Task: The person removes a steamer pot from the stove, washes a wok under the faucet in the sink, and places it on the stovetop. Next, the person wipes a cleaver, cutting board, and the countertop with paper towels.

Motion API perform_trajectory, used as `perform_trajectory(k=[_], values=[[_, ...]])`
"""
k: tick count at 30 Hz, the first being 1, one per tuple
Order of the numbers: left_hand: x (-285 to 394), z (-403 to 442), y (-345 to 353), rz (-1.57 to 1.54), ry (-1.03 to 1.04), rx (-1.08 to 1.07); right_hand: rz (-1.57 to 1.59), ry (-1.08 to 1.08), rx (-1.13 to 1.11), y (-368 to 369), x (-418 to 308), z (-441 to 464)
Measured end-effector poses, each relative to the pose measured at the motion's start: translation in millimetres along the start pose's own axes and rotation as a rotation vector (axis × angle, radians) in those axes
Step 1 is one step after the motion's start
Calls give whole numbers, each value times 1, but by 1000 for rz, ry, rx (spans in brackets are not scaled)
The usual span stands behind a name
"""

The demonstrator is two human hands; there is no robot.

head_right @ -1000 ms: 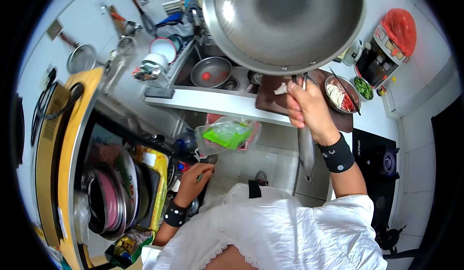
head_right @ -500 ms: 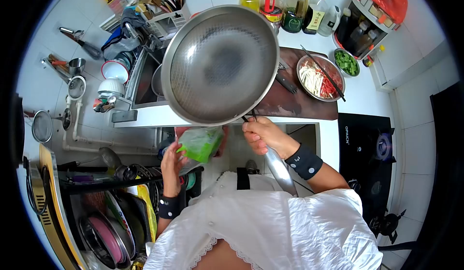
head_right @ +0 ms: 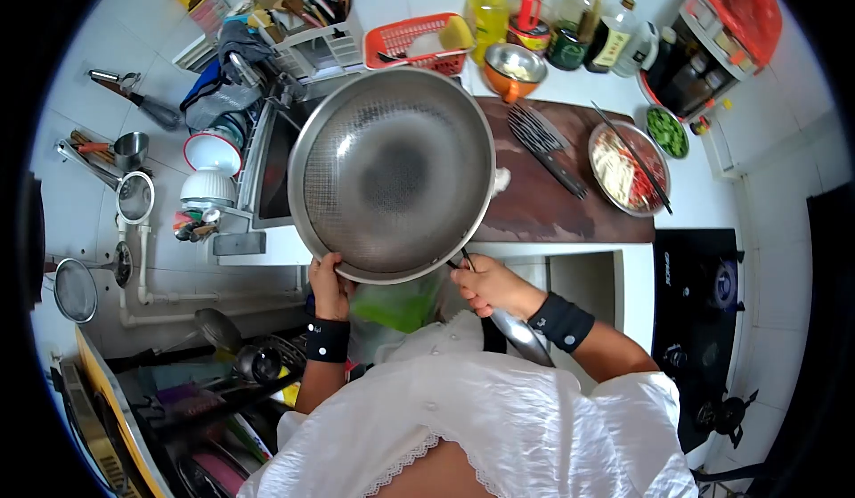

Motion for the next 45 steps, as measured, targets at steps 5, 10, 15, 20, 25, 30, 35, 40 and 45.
perform_trajectory(k=[5,10,15,20,25,30,35,40,45], values=[[17,74,-23,30,33,63,-202,-41,96,13,-30,74],[43,119,-25,194,42,3,-186,-49,58,24,-34,124],[161,166,8,838,805,38,-111,-16,25,31,-48,152],[232,223,114,1376,1387,-268,-115,-20,23,36,-57,171],[223,307,112,1726,1290,-193,-54,-9,-20,46,-53,183],[205,314,78,1770,1084,-254,-46,-13,-18,51,-51,194],[215,296,59,1222,1130,-334,-69,-33,-30,51,-46,194],[196,244,-35,953,948,81,-50,-14,-49,50,-37,192],[84,192,-109,324,356,323,-73,-10,0,45,-32,194]])
Point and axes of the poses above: each hand's wrist, its own z-axis towards the middle knuckle, its own y-axis out of the palm, x = y × z, the point moved 10 cm from there along z, towards the middle knuckle, and after that the axes turned 6 degrees about -z, right-handed, at the moved point
